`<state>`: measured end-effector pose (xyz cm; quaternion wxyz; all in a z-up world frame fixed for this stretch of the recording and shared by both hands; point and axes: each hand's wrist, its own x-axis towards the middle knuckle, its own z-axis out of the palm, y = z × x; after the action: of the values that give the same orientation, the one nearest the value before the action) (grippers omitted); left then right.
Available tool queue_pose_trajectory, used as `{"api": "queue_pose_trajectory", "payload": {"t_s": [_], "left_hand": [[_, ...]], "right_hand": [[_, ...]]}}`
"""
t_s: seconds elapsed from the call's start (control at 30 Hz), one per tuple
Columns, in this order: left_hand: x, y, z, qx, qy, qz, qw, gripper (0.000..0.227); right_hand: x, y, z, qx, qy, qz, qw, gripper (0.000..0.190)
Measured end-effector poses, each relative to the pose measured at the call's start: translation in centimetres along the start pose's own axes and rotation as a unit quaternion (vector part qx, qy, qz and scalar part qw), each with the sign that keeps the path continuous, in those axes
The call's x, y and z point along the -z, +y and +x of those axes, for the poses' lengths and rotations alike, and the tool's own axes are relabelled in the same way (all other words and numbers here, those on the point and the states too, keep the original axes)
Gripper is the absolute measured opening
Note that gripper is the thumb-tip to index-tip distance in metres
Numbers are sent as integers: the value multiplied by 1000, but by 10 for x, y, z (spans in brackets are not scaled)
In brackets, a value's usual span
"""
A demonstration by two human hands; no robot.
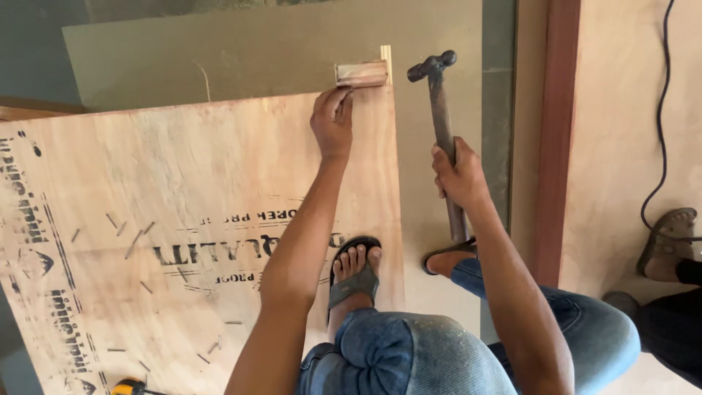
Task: The person hammers nails into a large sheet of plywood using a hammer. They position the nails and strike them repeatedly to secure the board to a wooden frame.
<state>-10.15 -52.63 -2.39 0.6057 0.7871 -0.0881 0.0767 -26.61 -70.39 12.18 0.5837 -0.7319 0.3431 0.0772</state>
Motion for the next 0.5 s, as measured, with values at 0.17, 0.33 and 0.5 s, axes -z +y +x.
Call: {"api": "queue_pose_trajectory", "payload": {"t_s": [0.17, 0.33, 0.5], "left_hand": [[0, 7, -1, -36, 0, 74, 997, 16], [0, 11, -3, 2, 5, 51, 999, 15], [-1, 14, -1, 2, 8, 74, 997, 13]], "right_hand": [[-10, 11, 0, 57, 9, -66, 996, 23], [-13, 24, -8, 102, 21, -83, 991, 24], [-14, 33, -6, 130, 50, -131, 981, 24]]}}
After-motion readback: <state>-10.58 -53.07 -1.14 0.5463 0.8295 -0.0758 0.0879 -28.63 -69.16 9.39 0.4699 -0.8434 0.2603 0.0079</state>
